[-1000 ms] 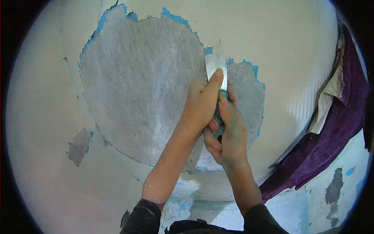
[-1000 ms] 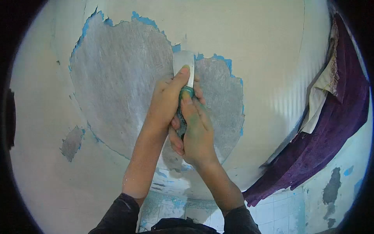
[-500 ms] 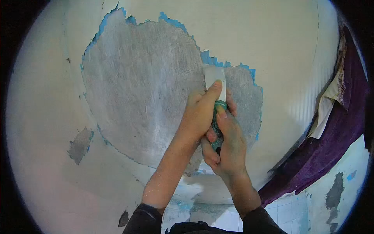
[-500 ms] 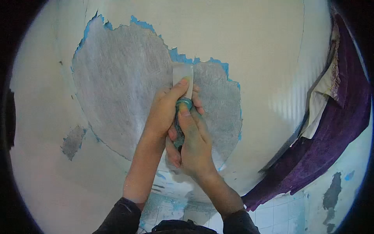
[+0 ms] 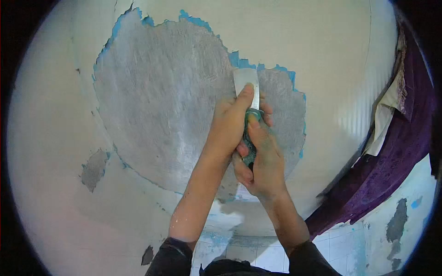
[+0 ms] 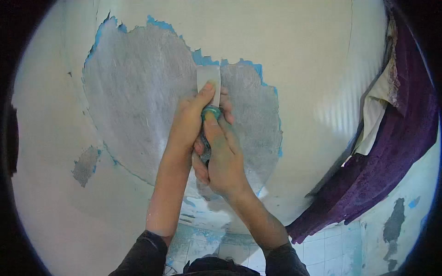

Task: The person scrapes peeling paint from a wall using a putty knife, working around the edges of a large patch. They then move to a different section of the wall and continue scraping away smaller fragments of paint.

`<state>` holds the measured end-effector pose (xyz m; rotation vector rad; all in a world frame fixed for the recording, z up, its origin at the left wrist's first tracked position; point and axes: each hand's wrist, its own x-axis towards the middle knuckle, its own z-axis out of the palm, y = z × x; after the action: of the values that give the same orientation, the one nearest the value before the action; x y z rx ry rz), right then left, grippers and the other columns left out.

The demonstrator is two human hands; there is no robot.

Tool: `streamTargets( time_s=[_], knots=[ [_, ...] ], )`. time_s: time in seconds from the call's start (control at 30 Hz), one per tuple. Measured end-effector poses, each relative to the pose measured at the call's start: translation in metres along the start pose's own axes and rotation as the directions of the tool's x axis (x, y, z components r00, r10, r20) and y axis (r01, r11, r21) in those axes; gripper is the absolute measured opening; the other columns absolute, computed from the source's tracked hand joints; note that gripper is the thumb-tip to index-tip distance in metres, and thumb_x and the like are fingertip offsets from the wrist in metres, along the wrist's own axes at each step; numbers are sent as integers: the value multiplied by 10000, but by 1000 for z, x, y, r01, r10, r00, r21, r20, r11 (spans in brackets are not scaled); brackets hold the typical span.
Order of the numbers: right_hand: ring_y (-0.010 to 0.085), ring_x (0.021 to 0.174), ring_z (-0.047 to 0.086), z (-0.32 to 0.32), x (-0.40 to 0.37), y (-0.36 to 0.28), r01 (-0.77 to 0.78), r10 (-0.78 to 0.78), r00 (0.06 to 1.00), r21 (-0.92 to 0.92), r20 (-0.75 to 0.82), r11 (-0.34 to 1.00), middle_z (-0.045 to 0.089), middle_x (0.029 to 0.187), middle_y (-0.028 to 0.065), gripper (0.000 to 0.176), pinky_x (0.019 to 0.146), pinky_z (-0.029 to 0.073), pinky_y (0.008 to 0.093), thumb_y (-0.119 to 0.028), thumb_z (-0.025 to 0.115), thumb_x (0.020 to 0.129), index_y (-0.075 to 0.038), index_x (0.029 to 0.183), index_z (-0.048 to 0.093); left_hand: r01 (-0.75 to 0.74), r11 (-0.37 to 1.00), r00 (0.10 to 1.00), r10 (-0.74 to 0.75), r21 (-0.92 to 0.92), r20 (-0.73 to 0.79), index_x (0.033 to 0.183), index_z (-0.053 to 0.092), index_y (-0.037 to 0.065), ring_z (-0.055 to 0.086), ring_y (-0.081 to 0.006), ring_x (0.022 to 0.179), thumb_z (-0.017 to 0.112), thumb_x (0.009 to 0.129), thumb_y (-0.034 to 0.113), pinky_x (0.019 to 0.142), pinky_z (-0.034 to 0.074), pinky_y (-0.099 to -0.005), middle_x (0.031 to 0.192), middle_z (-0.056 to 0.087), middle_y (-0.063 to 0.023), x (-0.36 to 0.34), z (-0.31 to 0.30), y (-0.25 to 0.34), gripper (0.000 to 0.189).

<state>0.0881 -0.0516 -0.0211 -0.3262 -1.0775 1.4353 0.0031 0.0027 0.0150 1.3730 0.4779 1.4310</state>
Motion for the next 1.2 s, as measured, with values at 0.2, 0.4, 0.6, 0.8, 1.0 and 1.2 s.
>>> streamTargets(
  time_s=[0.2,0.4,0.6,0.8,1.0,1.2],
  knots=[
    [96,339,356,1,10,-4,20,-20,1000,-43,-5,999,460,674,12,306,289,262,257,-358,416,1029,-71,938,469,-44,995,999,43,91,14,1104,578,-49,612,-162,662,509,974,401,605,487,-285,769,631,-83,10,-5,0,473],
    [88,335,349,5,4,9,20,-21,999,-13,-42,1000,457,667,14,262,279,263,243,-337,399,1036,-78,1006,421,17,999,1000,-16,30,-23,1156,569,-47,602,-157,644,501,982,375,574,483,-276,752,617,-68,0,-11,-8,461],
    [64,327,293,15,3,15,55,-56,997,-22,-49,998,435,683,17,521,266,247,213,-312,387,1031,-104,1473,207,38,999,998,-37,-6,52,1218,572,-29,605,-158,649,491,989,369,579,486,-273,755,605,-54,-2,-17,-1,466],
    [70,320,296,15,7,19,59,-63,993,-45,-96,997,446,690,19,399,259,256,208,-312,390,1026,-86,1350,338,34,999,998,-34,-6,62,1171,592,-19,607,-152,650,483,989,402,587,488,-269,759,606,-51,1,-19,1,472],
    [92,336,350,13,9,12,83,-83,997,-22,7,996,467,688,23,280,270,266,257,-338,417,1034,-69,965,448,-44,999,996,45,-16,83,1162,585,-18,606,-148,643,468,996,403,588,494,-277,758,609,-61,9,-19,1,467],
    [91,318,346,11,10,21,115,-116,993,-43,-12,992,461,655,23,308,269,264,255,-327,410,1038,-53,910,469,-48,999,996,49,-16,81,1159,580,-10,607,-158,639,475,992,364,569,478,-269,771,610,-64,7,-23,-3,423]
  ],
)
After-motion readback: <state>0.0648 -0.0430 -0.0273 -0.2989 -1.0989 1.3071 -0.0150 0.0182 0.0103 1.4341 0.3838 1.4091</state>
